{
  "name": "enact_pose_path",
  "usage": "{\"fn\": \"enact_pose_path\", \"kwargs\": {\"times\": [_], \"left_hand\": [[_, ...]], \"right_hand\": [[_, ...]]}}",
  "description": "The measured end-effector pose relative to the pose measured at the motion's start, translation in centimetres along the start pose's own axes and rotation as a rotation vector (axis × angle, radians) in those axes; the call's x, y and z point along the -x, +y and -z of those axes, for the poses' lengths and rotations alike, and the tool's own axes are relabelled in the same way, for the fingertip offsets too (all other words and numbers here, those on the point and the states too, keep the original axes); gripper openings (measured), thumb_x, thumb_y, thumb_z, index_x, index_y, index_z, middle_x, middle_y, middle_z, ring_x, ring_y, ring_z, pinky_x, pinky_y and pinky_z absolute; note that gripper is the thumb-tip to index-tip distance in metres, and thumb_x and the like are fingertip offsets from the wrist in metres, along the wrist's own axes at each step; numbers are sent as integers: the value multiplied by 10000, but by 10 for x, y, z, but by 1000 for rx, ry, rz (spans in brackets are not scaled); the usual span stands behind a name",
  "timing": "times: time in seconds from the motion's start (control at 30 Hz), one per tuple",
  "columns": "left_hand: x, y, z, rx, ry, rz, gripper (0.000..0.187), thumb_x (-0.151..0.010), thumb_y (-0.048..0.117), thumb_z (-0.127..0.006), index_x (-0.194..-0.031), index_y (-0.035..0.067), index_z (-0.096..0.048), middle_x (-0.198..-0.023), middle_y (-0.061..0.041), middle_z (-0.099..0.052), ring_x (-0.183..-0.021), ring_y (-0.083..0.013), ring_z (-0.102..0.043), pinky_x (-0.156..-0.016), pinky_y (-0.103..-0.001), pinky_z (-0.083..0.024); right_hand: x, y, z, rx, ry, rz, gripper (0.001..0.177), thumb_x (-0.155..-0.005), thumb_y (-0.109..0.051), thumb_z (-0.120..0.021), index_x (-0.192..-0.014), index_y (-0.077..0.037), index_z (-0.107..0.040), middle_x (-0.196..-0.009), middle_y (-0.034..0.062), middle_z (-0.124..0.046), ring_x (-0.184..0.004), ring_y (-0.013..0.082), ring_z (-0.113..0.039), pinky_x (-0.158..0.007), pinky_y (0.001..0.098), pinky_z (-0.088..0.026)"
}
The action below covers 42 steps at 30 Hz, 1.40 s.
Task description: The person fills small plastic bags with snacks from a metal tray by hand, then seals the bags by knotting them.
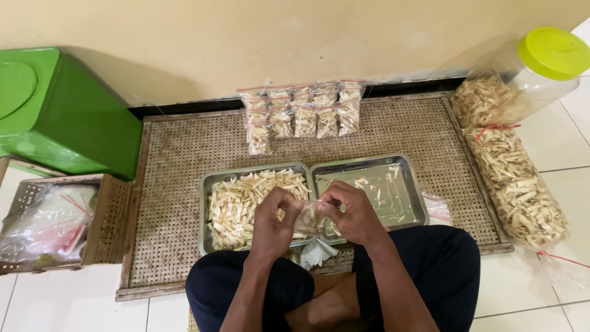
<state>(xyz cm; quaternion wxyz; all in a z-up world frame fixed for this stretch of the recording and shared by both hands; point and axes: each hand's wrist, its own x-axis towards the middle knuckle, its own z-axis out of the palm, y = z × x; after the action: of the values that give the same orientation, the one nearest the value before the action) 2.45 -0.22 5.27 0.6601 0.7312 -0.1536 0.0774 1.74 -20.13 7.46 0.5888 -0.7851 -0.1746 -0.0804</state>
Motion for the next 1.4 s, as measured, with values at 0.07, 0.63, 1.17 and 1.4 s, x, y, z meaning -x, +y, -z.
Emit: {"fn": "enact_pose_path", "kwargs": {"times": [0.07,0.63,1.17,1.4], "left_hand": [[3,-11,-4,147,42,79,94,-1014,159,-639,-952,88,-634,-809,-60,-633,-762,-177,-596,-743,-381,-499],[20,-65,-47,1188,123,866,434,-954,536,-564,-1158,173,-689,-1057,-160,-750,-701,-247,-659,-471,-236,-395],[19,-58,-11,1136,-129,1016,515,-1087,414,-367,-1337,-4,-538,-894,-277,-699,-478,-145,-586,-309,-174,-403],[7,-66,1,1103,-50,1081,765,-963,639,-325,-1590,220,-197,-1106,-291,-610,-470,-212,-639,-279,-157,-455]], "right_hand": [[0,8,3,-27,11,-22,154,-912,-37,-753,-767,-61,-708,-671,51,-548,-632,153,-493,-650,330,-466],[-6,31,7,-191,123,-273,172,-936,-134,-772,-1080,-42,-792,-860,93,-752,-805,130,-662,-654,262,-531],[-11,61,-19,-278,-246,-421,320,-842,-48,-779,-1153,24,-759,-880,96,-770,-608,136,-622,-540,259,-534],[-32,99,-35,-112,-41,-414,93,-882,-19,-735,-929,20,-806,-712,-5,-653,-599,91,-486,-571,249,-426]]}}
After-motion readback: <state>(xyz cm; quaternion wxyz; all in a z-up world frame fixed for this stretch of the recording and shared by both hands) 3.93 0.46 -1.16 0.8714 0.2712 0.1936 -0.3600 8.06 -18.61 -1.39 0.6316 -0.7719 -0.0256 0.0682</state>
